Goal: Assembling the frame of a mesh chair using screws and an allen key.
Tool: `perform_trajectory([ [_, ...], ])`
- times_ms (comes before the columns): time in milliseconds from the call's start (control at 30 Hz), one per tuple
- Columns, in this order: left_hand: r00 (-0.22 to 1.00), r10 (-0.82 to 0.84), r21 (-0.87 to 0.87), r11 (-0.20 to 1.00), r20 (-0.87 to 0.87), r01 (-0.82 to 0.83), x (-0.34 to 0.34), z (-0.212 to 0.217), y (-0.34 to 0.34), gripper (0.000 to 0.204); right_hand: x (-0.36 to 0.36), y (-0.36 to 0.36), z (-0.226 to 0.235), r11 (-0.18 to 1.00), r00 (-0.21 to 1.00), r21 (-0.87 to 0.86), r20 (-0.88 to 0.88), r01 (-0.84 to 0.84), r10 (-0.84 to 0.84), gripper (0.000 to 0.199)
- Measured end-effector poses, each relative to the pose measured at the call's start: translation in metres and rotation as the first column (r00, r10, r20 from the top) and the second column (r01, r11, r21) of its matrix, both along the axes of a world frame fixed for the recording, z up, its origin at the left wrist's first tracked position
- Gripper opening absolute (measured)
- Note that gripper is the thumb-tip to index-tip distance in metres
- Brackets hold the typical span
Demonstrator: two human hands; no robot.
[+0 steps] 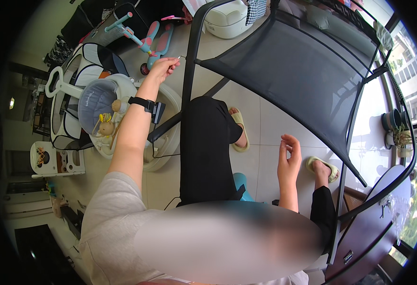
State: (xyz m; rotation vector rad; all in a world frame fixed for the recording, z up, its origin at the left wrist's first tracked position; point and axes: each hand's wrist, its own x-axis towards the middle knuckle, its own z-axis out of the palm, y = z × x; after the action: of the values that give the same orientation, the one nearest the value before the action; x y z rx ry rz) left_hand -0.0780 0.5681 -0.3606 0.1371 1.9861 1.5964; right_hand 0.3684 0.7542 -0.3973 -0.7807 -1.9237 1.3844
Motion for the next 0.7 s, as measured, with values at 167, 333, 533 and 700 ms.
perform_trajectory([
  [167,0.998,-0.045,0.002,0.999,0.05,0.045,-0.003,-0.002,-0.003,0.015,0.002,0.002,-0.002,1.0,1.0,0.002,0.005,0.011,-0.011,0.015],
  [333,0.983,-0.156,-0.049,0.986,0.097,0.161,-0.004,-0.004,0.001,0.013,0.002,0.004,-0.005,1.0,1.0,-0.003,0.014,0.013,-0.013,0.015],
  [533,0.983,-0.156,-0.077,0.986,-0.093,0.149,-0.001,0.019,0.009,0.014,0.0,0.006,0.0,0.999,0.999,0.029,0.041,0.015,-0.016,0.015],
  [700,0.977,-0.171,-0.161,0.975,-0.125,0.15,0.0,0.019,-0.01,0.02,-0.016,0.006,0.012,0.993,0.998,0.117,0.058,-0.027,0.02,0.016],
])
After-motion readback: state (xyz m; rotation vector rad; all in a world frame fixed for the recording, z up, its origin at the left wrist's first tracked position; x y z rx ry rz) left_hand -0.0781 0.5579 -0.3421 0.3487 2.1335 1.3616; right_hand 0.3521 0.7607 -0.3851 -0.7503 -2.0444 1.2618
